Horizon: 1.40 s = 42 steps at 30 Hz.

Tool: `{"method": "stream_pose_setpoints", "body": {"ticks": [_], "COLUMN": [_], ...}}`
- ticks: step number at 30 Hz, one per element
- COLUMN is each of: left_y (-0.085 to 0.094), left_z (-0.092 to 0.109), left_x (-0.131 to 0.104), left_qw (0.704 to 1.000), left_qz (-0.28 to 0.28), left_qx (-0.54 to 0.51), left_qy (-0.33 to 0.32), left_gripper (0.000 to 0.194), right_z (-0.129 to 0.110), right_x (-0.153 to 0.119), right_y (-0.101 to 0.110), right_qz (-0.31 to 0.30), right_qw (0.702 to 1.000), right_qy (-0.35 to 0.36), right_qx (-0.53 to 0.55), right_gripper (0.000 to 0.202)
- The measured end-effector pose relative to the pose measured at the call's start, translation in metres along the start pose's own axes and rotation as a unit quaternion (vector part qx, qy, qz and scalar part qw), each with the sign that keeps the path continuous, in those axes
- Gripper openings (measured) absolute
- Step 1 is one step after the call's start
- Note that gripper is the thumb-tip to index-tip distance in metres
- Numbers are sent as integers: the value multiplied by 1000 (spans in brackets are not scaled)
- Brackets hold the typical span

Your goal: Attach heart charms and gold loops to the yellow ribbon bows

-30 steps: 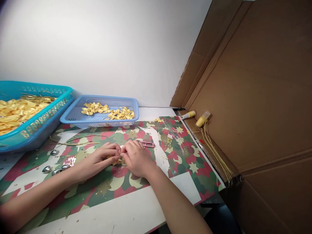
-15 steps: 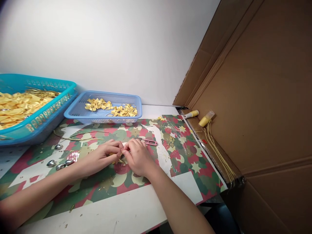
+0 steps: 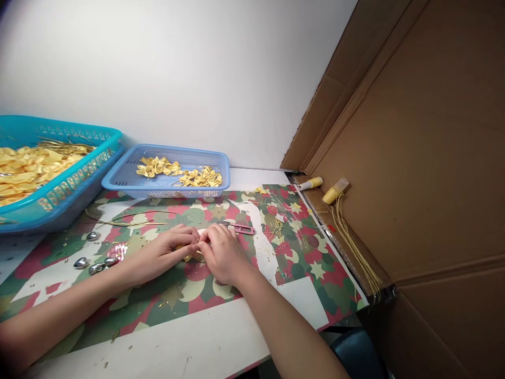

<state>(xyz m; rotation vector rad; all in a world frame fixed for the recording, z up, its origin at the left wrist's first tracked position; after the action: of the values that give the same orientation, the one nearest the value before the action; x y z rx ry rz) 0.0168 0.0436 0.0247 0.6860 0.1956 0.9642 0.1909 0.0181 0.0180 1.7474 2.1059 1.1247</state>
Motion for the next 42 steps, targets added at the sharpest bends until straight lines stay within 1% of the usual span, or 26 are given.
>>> {"method": "stream_pose_setpoints", "body": {"ticks": [4,8,13,16,21,26,30,34,40,42], "left_y": [2,5,8,9,11,11,10,10,12,12], "left_z": [-4,-6,-6,-6,-5,-6,-7,-8,-5,-6], "left_x": [0,1,3,3,1,2,3,4,3,3], "left_qw": [999,995,993,990,982,966,958,952,951,953], "left_qz": [29,45,52,58,74,117,118,121,169,177], "left_qx": [-33,-72,-82,-92,-105,-164,-200,-216,-193,-180], "left_qy": [22,53,66,93,140,160,169,180,174,167], "left_gripper": [38,35,31,29,36,43,38,38,40,39], "right_z": [0,1,1,0,-1,1,2,2,2,1], "right_x": [0,1,1,1,1,1,1,1,1,1], "right_y": [1,0,0,0,1,1,0,0,0,0], "right_qz": [0,4,5,3,4,-1,4,4,-2,-2], "right_qw": [1000,1000,1000,999,999,999,999,999,999,999], "right_qy": [-5,-11,-13,-18,-19,-26,-22,-27,-29,-31], "right_qx": [-11,-23,-28,-29,-30,-38,-31,-28,-26,-26], "right_gripper": [15,15,15,16,15,15,15,15,15,15]}}
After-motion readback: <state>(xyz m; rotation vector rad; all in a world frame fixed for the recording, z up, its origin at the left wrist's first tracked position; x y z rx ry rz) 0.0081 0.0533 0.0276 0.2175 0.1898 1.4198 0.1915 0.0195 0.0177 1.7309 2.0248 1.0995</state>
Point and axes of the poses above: each hand's wrist, its own x-axis towards the middle knuckle, its own y-axis out of the back of the hand, z = x × y, the point moved 1 cm from there along x, towards the middle knuckle, and after that the axes turned 7 degrees about z, right-handed, at the moved point
